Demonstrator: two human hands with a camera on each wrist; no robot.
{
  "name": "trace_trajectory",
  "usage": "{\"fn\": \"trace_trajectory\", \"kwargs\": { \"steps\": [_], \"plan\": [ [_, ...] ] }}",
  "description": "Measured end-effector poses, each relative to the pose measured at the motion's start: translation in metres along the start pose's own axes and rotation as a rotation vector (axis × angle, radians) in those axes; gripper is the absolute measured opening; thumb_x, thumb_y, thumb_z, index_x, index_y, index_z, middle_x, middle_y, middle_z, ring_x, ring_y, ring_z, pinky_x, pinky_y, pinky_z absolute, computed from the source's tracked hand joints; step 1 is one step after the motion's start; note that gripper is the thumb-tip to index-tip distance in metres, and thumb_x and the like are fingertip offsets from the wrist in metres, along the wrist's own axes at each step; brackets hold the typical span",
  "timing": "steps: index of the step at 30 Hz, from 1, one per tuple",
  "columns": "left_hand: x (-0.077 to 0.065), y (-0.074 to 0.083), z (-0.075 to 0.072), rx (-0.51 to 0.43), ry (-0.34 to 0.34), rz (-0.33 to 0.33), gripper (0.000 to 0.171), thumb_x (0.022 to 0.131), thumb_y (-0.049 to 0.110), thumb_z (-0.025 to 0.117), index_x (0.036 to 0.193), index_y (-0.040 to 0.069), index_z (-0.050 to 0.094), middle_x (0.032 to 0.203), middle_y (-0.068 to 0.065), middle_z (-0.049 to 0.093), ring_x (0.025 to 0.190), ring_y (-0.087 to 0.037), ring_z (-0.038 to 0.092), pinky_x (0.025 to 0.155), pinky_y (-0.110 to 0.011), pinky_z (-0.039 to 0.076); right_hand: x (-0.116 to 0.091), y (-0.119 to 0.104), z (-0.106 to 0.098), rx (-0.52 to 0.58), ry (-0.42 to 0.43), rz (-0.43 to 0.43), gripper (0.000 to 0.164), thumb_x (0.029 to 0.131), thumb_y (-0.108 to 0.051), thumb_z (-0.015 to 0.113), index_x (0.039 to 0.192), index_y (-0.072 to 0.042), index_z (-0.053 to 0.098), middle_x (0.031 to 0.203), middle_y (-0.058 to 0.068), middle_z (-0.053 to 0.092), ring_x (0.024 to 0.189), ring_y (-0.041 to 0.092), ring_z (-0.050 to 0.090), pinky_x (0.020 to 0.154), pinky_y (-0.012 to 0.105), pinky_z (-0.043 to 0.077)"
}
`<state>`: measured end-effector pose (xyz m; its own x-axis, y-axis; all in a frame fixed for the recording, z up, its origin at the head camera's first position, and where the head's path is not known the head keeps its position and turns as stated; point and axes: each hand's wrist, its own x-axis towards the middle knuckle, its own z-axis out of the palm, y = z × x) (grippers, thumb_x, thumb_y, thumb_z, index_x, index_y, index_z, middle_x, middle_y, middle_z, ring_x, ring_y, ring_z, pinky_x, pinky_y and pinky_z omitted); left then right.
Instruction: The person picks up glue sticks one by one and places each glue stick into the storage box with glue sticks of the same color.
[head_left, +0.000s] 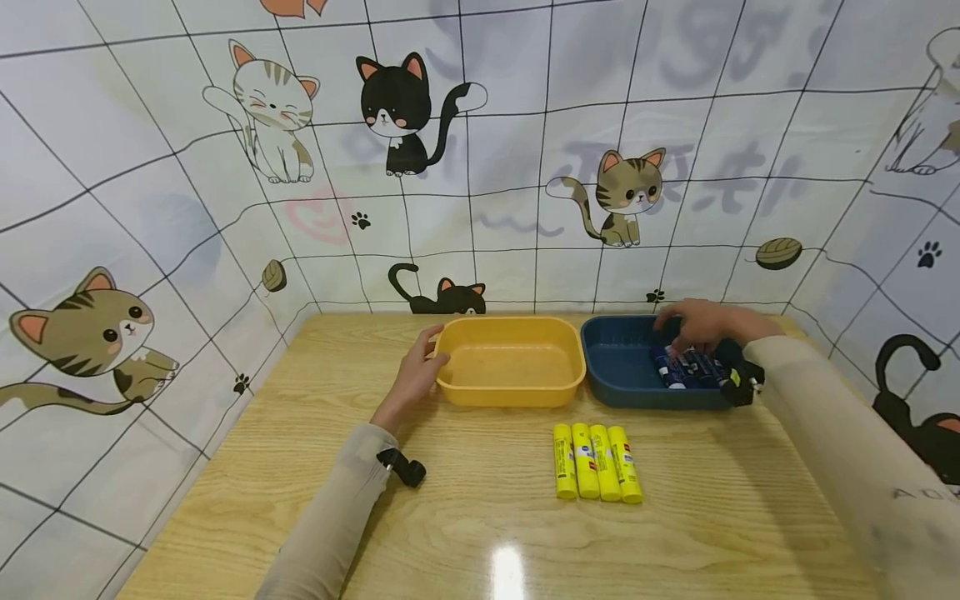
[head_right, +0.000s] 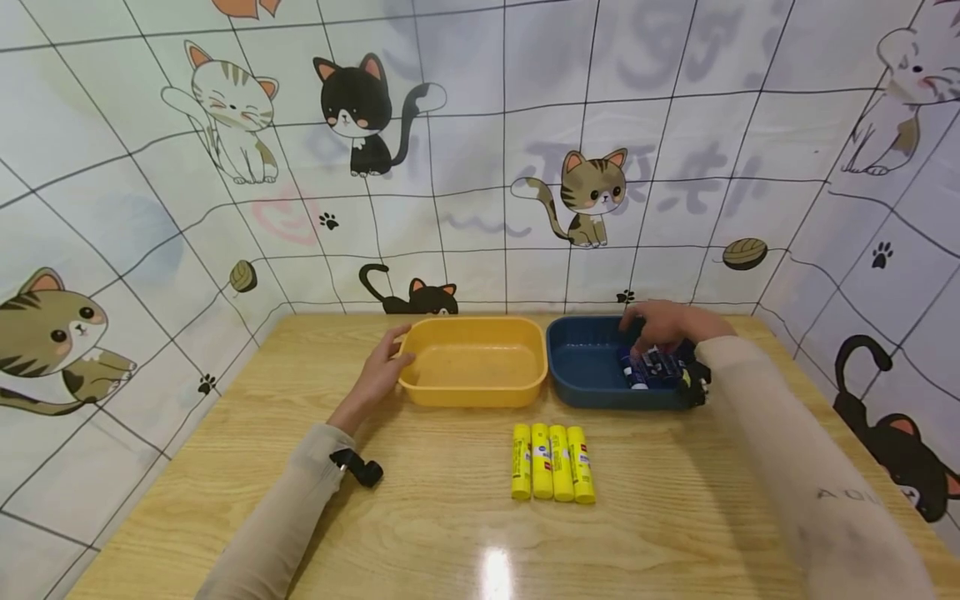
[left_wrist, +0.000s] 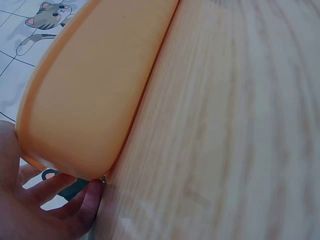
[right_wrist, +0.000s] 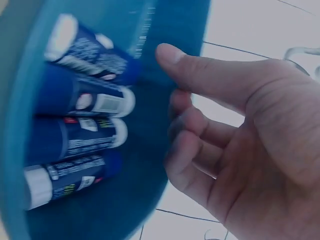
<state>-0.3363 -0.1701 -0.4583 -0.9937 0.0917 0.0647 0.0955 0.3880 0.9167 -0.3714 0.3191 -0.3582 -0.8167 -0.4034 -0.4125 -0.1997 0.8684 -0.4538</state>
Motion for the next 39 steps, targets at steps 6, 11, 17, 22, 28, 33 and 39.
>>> {"fn": "trace_trajectory", "kwargs": {
  "steps": [6,11,17,22,28,33,39],
  "plan": [
    [0.000,0.000,-0.001,-0.007,-0.008,0.010,0.058,0.106,0.016,0.052,0.161,0.018,0.034,0.153,-0.022,0.051,0.130,-0.041,0.061,0.105,-0.054,0.053,-0.012,-0.004,-0.009,-0.023,0.143,-0.053,0.050,0.100,-0.021,0.068,0.141,0.003,0.052,0.078,0.010,0.066,0.061,0.018,0.057,0.059,0.036,0.054],
    [0.000,0.000,0.000,0.000,-0.006,0.014,0.058,0.106,0.016,0.052,0.161,0.018,0.034,0.153,-0.023,0.051,0.130,-0.041,0.062,0.104,-0.053,0.054,-0.025,-0.014,-0.008,-0.056,0.215,-0.103,0.048,0.101,-0.027,0.067,0.140,0.000,0.055,0.086,0.010,0.071,0.067,0.022,0.063,0.061,0.036,0.056],
    [0.001,-0.001,0.000,0.003,-0.003,0.010,0.057,0.106,0.017,0.052,0.161,0.020,0.035,0.154,-0.022,0.051,0.130,-0.040,0.062,0.105,-0.053,0.054,-0.050,-0.041,0.009,-0.042,0.263,-0.167,0.043,0.101,-0.027,0.068,0.137,-0.006,0.058,0.081,0.001,0.068,0.064,0.018,0.062,0.060,0.032,0.055],
    [0.002,-0.002,0.000,-0.007,-0.005,0.013,0.058,0.106,0.016,0.053,0.161,0.018,0.035,0.153,-0.023,0.052,0.131,-0.042,0.061,0.105,-0.055,0.053,-0.065,-0.062,0.028,-0.054,0.263,-0.226,0.039,0.100,-0.030,0.068,0.134,-0.010,0.061,0.080,-0.002,0.064,0.062,0.013,0.060,0.058,0.031,0.052],
    [0.002,-0.002,0.000,-0.005,0.007,0.016,0.057,0.106,0.016,0.053,0.160,0.020,0.036,0.152,-0.022,0.053,0.131,-0.040,0.061,0.106,-0.053,0.053,-0.078,-0.080,0.042,-0.042,0.275,-0.267,0.039,0.100,-0.032,0.069,0.133,-0.013,0.062,0.084,-0.002,0.065,0.063,0.010,0.059,0.057,0.030,0.052],
    [0.002,-0.001,0.001,-0.005,0.004,0.015,0.057,0.105,0.015,0.053,0.160,0.020,0.037,0.151,-0.022,0.054,0.130,-0.040,0.062,0.105,-0.053,0.054,-0.086,-0.088,0.056,-0.052,0.258,-0.324,0.037,0.100,-0.032,0.068,0.132,-0.013,0.062,0.087,-0.005,0.066,0.063,0.004,0.059,0.060,0.026,0.053],
    [0.000,-0.001,0.000,-0.008,0.006,0.014,0.056,0.105,0.016,0.053,0.159,0.021,0.038,0.151,-0.022,0.053,0.130,-0.041,0.062,0.104,-0.053,0.054,-0.094,-0.099,0.073,-0.066,0.248,-0.391,0.037,0.101,-0.034,0.067,0.130,-0.012,0.063,0.085,-0.011,0.066,0.065,0.002,0.060,0.060,0.024,0.052]
  ]
}}
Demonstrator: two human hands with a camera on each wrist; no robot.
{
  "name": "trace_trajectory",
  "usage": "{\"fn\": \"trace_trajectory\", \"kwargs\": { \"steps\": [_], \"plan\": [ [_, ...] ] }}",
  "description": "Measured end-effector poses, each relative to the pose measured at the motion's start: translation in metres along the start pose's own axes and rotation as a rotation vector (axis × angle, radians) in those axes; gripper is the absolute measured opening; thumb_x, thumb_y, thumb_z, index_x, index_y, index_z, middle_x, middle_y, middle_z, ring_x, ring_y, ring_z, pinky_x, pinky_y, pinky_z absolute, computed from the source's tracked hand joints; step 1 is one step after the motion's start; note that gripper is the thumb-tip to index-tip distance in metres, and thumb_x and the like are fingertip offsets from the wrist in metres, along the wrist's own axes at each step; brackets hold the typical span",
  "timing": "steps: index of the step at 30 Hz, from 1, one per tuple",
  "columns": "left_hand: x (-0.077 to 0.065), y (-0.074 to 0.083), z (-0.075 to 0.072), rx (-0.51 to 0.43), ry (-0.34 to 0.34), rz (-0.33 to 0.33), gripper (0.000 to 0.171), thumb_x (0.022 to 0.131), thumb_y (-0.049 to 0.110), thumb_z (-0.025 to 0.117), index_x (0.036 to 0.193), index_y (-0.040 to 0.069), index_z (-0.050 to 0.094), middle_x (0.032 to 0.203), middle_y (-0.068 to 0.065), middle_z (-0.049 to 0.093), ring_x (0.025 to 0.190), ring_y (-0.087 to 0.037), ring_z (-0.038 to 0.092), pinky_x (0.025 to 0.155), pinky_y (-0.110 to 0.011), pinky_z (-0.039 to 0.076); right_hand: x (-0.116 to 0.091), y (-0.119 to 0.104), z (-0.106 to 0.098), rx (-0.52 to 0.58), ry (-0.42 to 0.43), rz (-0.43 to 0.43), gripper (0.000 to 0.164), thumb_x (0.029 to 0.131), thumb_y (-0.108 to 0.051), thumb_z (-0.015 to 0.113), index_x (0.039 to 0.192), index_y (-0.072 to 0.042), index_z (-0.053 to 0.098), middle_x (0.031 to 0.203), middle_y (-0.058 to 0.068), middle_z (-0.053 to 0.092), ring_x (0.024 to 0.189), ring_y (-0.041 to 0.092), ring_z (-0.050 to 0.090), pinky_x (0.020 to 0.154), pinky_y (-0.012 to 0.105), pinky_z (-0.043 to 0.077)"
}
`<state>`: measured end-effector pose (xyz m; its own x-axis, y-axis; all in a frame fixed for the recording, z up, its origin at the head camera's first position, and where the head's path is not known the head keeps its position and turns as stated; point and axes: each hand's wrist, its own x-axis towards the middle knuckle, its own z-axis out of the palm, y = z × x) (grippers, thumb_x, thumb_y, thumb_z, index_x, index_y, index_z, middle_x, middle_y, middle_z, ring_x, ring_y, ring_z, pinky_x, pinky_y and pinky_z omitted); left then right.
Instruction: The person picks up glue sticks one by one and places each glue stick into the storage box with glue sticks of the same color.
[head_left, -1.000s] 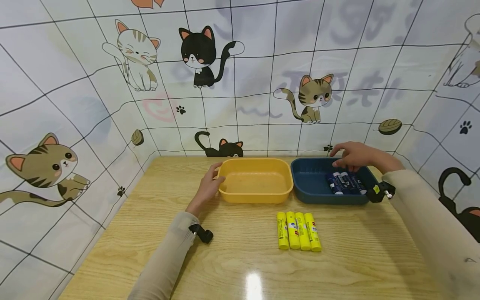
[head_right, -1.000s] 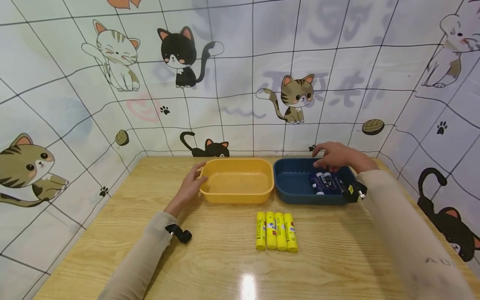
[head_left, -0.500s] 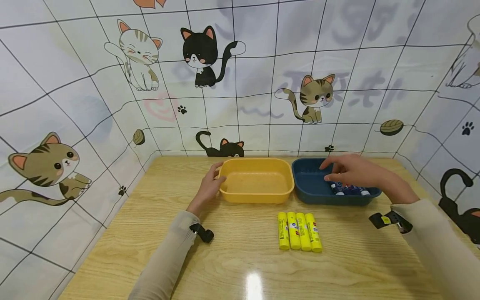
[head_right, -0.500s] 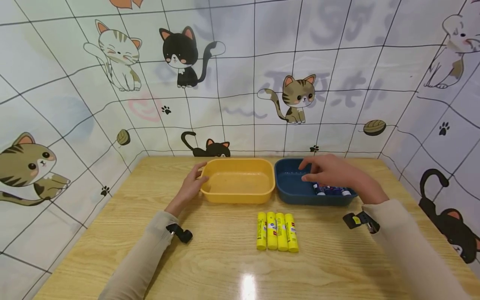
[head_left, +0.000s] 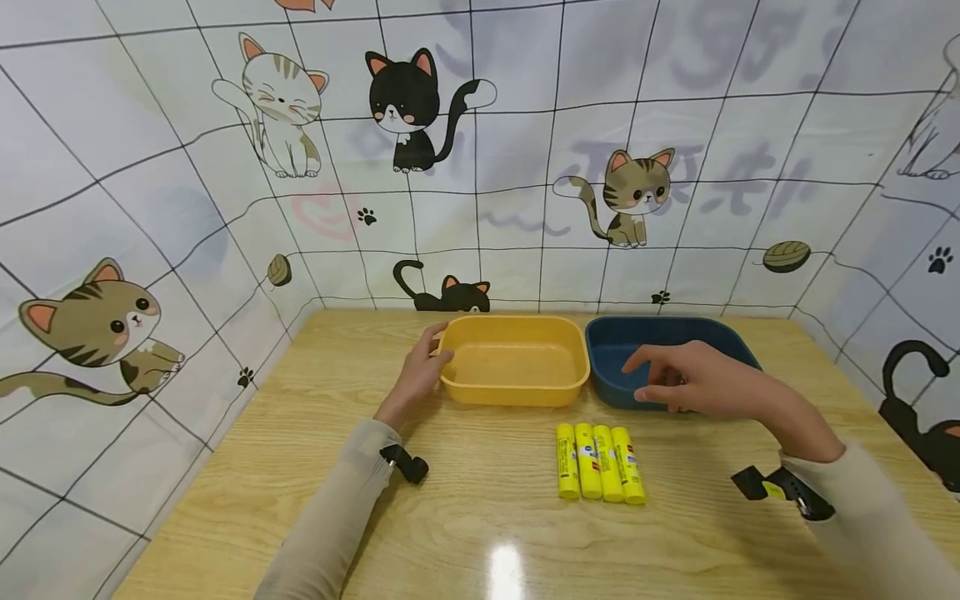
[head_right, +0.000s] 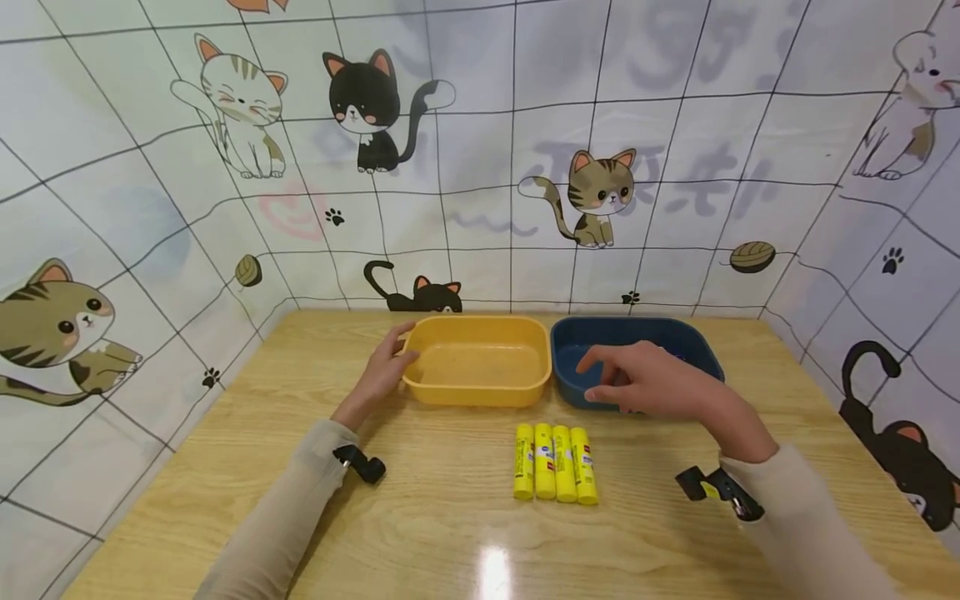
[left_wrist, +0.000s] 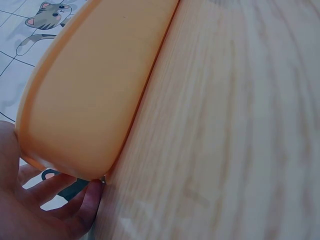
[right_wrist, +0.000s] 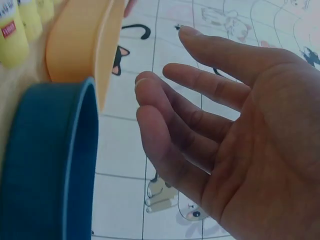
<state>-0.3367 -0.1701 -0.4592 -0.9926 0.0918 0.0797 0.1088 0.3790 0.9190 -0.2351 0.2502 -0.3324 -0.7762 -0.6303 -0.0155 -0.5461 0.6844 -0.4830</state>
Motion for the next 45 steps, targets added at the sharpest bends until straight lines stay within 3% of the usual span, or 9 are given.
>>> {"fn": "trace_trajectory", "kwargs": {
  "steps": [12,16,34,45],
  "plan": [
    [-0.002,-0.001,0.000,-0.006,-0.016,-0.003,0.058,0.106,0.016,0.052,0.161,0.017,0.034,0.153,-0.024,0.051,0.131,-0.043,0.061,0.105,-0.055,0.053,-0.003,0.005,0.046,0.166,-0.173,0.033,0.042,0.100,-0.037,0.067,0.134,-0.012,0.060,0.093,0.000,0.072,0.067,0.013,0.066,0.060,0.027,0.056],
    [-0.002,-0.001,0.000,0.010,-0.004,-0.005,0.058,0.106,0.017,0.052,0.161,0.018,0.035,0.152,-0.023,0.052,0.130,-0.042,0.061,0.105,-0.054,0.054,-0.002,0.008,0.056,0.189,-0.220,0.057,0.045,0.098,-0.036,0.070,0.135,-0.012,0.060,0.092,-0.001,0.071,0.066,0.013,0.065,0.059,0.027,0.057],
    [-0.001,0.000,0.000,0.026,-0.008,-0.016,0.058,0.106,0.019,0.052,0.161,0.020,0.035,0.154,-0.020,0.051,0.132,-0.040,0.060,0.105,-0.053,0.054,0.001,0.022,0.071,0.242,-0.293,0.254,0.079,0.088,-0.039,0.081,0.150,-0.005,0.045,0.080,0.002,0.065,0.057,0.019,0.060,0.054,0.030,0.052],
    [-0.001,-0.001,0.000,0.030,-0.009,-0.007,0.058,0.106,0.018,0.052,0.162,0.020,0.034,0.153,-0.021,0.052,0.130,-0.040,0.061,0.104,-0.052,0.054,0.003,0.026,0.077,0.276,-0.324,0.294,0.081,0.084,-0.033,0.086,0.148,-0.006,0.045,0.078,0.003,0.063,0.062,0.020,0.060,0.057,0.032,0.054]
  ]
}}
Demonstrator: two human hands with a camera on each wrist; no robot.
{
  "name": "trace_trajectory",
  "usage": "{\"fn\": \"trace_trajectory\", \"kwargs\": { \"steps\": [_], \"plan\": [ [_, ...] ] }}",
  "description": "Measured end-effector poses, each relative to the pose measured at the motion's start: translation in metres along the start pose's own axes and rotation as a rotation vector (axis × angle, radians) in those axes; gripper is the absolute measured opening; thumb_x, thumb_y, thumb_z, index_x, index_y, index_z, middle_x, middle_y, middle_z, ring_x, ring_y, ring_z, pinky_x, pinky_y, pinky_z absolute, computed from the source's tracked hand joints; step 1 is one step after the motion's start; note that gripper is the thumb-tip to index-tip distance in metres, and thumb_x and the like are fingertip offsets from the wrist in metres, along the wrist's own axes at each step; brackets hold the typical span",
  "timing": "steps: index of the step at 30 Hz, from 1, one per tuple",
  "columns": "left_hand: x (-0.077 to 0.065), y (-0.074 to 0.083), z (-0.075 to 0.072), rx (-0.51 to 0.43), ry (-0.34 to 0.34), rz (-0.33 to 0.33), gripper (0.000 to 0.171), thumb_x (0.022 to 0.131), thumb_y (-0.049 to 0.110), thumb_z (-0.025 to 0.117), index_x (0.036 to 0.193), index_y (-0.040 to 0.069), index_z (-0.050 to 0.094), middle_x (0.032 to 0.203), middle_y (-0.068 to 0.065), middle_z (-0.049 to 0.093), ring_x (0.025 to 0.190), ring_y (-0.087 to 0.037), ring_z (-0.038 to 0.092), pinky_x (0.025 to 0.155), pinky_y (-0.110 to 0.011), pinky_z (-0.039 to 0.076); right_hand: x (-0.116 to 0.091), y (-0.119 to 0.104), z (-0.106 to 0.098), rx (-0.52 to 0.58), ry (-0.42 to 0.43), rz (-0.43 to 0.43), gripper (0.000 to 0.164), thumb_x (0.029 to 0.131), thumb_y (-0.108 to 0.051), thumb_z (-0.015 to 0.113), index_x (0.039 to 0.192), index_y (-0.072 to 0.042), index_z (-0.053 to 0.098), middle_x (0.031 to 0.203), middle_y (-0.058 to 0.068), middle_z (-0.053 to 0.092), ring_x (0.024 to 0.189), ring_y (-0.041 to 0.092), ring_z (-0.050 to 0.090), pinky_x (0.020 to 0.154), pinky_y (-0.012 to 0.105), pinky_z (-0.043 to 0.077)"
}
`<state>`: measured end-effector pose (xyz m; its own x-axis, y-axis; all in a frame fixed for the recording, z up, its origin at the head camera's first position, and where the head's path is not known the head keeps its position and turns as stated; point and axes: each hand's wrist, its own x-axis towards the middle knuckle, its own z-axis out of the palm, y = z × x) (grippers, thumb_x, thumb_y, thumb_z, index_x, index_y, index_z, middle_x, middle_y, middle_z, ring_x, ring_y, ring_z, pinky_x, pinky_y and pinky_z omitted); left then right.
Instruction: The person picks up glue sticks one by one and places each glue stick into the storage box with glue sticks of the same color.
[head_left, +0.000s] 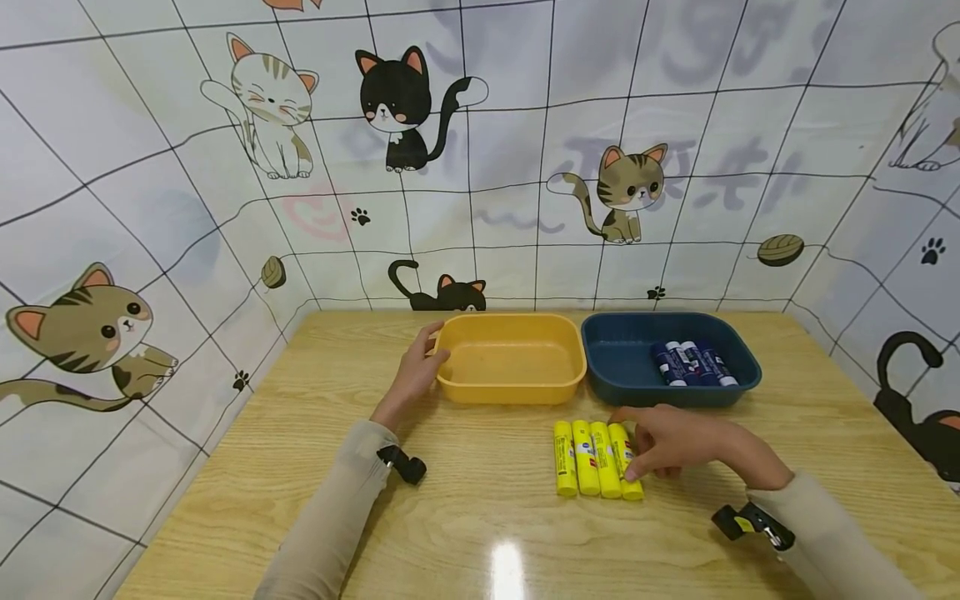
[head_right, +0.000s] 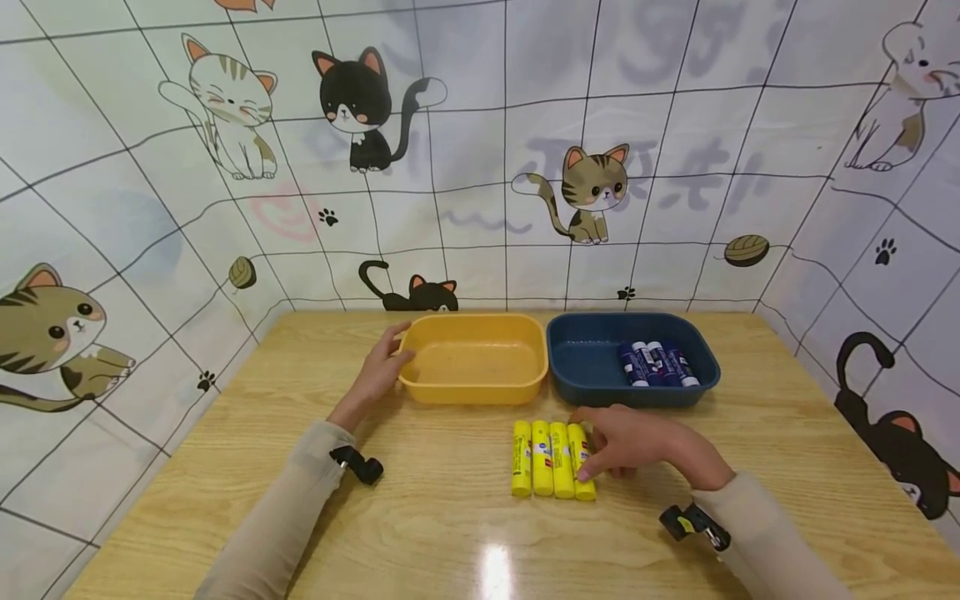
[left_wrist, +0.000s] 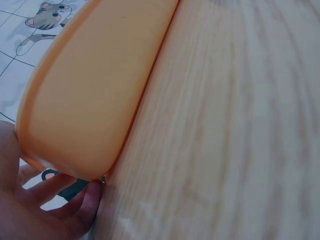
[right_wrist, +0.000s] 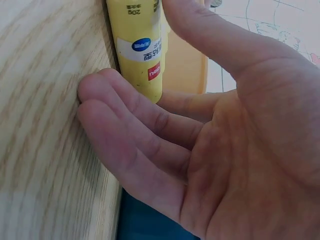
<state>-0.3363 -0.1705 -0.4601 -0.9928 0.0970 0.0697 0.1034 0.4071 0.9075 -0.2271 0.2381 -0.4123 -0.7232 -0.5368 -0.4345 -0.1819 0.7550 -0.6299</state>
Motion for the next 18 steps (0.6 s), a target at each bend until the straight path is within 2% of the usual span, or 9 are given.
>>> {"fn": "trace_trajectory", "kwargs": {
  "steps": [9,18],
  "plan": [
    [-0.0016,0.0018,-0.0005,-0.021,-0.001,-0.012,0.058,0.106,0.018,0.051,0.161,0.021,0.034,0.153,-0.021,0.051,0.132,-0.039,0.060,0.106,-0.052,0.054,0.0001,0.0011,-0.0024,0.011,0.004,-0.021,0.080,0.084,-0.028,0.086,0.147,0.000,0.045,0.078,0.002,0.065,0.064,0.020,0.063,0.057,0.034,0.057],
    [-0.0008,0.0018,-0.0001,-0.027,-0.007,-0.012,0.058,0.106,0.018,0.051,0.162,0.021,0.033,0.153,-0.020,0.052,0.130,-0.039,0.061,0.104,-0.052,0.054,-0.0011,0.0016,-0.0052,-0.043,0.075,-0.021,0.082,0.082,-0.028,0.088,0.147,-0.002,0.046,0.082,0.001,0.064,0.061,0.018,0.059,0.055,0.030,0.054]
  ]
}}
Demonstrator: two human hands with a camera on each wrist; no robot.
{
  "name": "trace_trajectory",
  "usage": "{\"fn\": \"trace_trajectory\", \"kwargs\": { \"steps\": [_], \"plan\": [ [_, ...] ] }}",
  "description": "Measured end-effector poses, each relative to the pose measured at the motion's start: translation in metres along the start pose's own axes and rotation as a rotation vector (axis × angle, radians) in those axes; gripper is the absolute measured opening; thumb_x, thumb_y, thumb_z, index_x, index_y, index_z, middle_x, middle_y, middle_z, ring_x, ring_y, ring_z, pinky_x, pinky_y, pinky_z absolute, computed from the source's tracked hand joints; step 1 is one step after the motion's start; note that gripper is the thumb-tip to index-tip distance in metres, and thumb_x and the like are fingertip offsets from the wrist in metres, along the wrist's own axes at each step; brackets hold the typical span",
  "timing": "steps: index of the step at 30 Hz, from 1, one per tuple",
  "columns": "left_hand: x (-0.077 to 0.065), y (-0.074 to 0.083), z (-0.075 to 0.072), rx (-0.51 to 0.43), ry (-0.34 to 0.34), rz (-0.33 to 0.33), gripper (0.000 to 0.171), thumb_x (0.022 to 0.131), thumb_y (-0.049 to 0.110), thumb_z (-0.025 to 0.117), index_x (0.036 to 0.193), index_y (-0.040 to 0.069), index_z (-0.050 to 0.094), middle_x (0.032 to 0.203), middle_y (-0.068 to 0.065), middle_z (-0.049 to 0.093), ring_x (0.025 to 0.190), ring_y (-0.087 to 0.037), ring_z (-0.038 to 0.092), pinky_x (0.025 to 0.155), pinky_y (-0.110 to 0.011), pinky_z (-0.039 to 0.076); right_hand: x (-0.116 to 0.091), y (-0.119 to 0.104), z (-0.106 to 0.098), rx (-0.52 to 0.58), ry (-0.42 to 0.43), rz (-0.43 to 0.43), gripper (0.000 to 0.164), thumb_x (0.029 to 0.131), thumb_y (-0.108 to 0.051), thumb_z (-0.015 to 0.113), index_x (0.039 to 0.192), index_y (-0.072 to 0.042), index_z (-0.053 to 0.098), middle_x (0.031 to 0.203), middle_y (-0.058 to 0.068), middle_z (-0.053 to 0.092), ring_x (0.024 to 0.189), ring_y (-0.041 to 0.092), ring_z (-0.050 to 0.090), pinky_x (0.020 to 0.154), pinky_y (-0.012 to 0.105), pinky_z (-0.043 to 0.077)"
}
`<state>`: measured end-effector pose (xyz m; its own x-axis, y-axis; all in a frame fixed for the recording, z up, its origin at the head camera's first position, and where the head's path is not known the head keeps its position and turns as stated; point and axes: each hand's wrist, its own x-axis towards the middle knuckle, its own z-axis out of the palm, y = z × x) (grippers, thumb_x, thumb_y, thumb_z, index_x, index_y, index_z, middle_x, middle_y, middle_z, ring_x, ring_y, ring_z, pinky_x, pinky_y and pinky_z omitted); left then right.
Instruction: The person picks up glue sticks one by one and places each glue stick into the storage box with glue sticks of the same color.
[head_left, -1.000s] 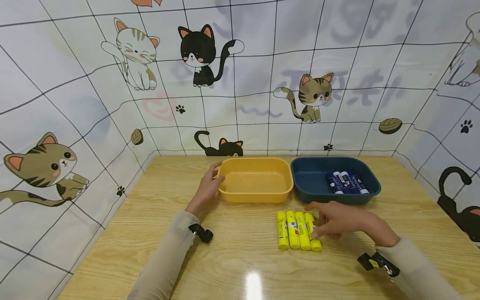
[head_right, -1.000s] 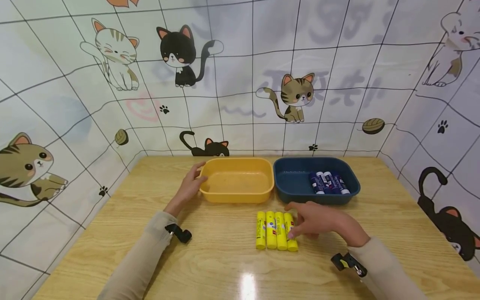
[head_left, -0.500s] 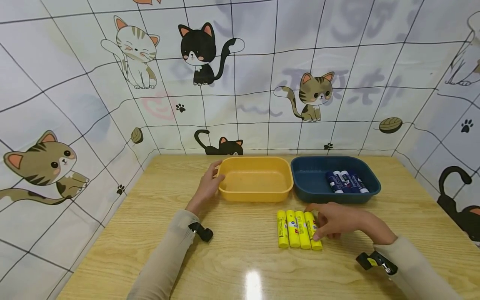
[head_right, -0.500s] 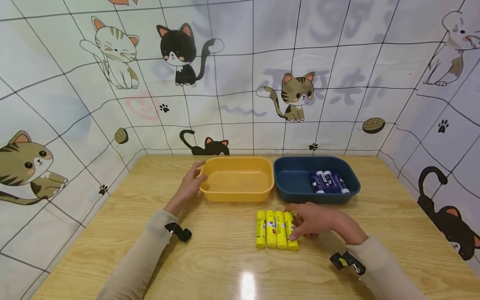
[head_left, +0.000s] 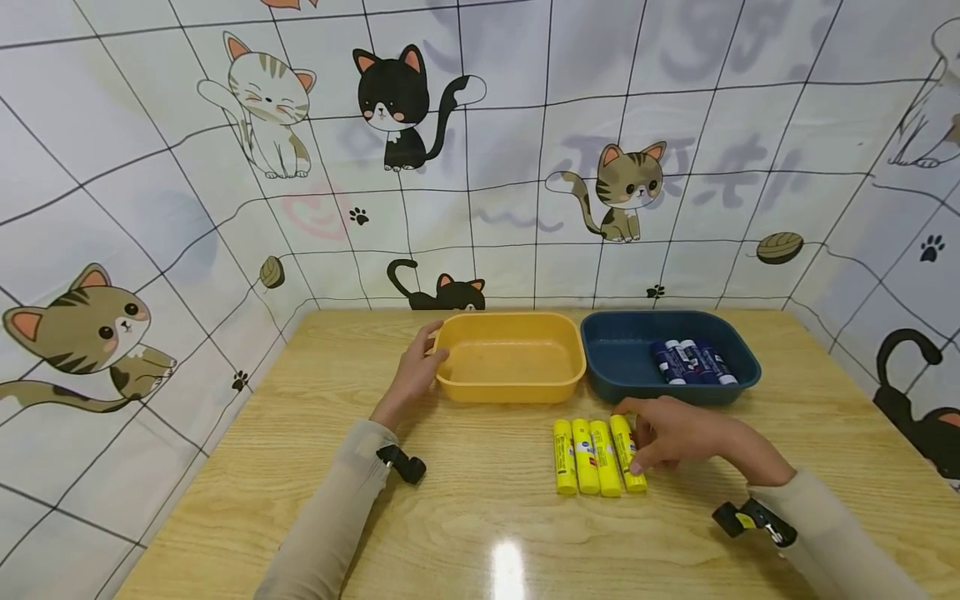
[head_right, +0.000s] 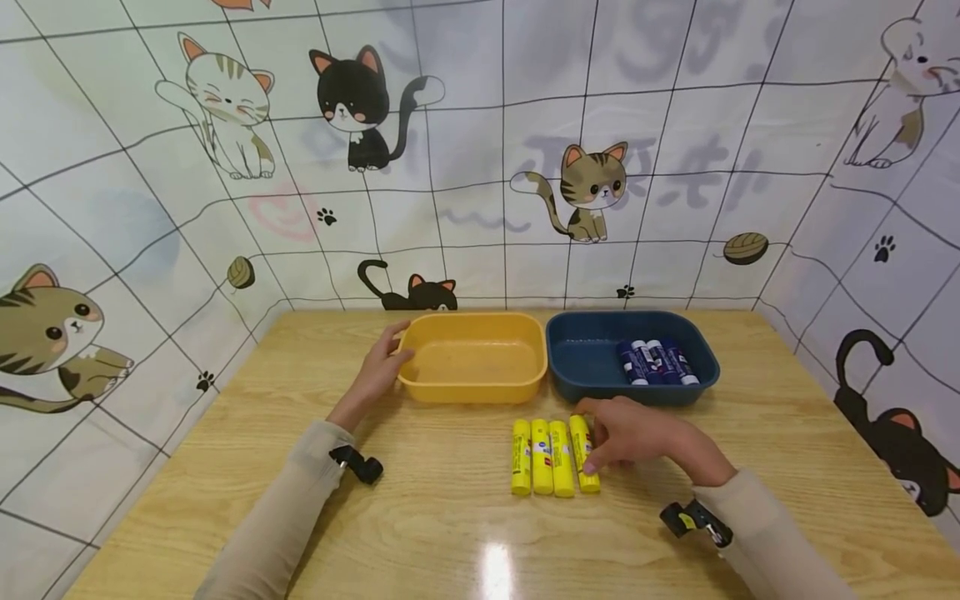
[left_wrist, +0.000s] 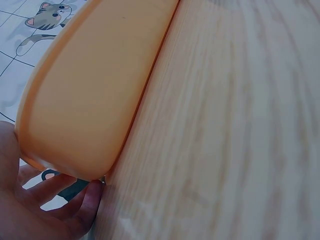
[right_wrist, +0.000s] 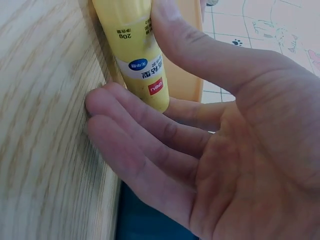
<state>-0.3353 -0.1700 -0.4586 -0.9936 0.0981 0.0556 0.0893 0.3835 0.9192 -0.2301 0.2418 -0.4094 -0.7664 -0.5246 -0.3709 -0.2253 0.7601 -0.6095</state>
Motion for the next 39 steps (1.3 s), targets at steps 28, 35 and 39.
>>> {"fn": "trace_trajectory", "kwargs": {
  "steps": [28,35,39],
  "plan": [
    [0.000,0.002,-0.002,-0.011,-0.030,0.003,0.061,0.108,0.018,0.049,0.164,0.015,0.027,0.157,-0.027,0.046,0.134,-0.045,0.057,0.108,-0.057,0.051,-0.002,-0.014,-0.002,-0.112,0.133,-0.096,0.077,0.074,-0.021,0.094,0.132,-0.010,0.046,0.107,0.002,0.066,0.090,0.013,0.066,0.076,0.028,0.059],
    [0.000,0.002,-0.001,0.007,-0.004,0.010,0.058,0.106,0.017,0.051,0.161,0.020,0.034,0.153,-0.022,0.052,0.130,-0.041,0.062,0.104,-0.053,0.054,-0.003,-0.013,-0.002,-0.102,0.165,-0.128,0.074,0.075,-0.015,0.093,0.130,-0.009,0.044,0.109,0.005,0.066,0.093,0.017,0.067,0.079,0.034,0.061],
    [0.000,0.002,0.000,0.014,0.003,0.006,0.057,0.106,0.017,0.051,0.160,0.021,0.035,0.152,-0.022,0.053,0.129,-0.040,0.062,0.105,-0.053,0.054,-0.002,-0.011,-0.002,-0.090,0.172,-0.151,0.073,0.076,-0.014,0.092,0.129,-0.010,0.042,0.110,0.007,0.066,0.092,0.016,0.067,0.080,0.034,0.061]
  ]
}}
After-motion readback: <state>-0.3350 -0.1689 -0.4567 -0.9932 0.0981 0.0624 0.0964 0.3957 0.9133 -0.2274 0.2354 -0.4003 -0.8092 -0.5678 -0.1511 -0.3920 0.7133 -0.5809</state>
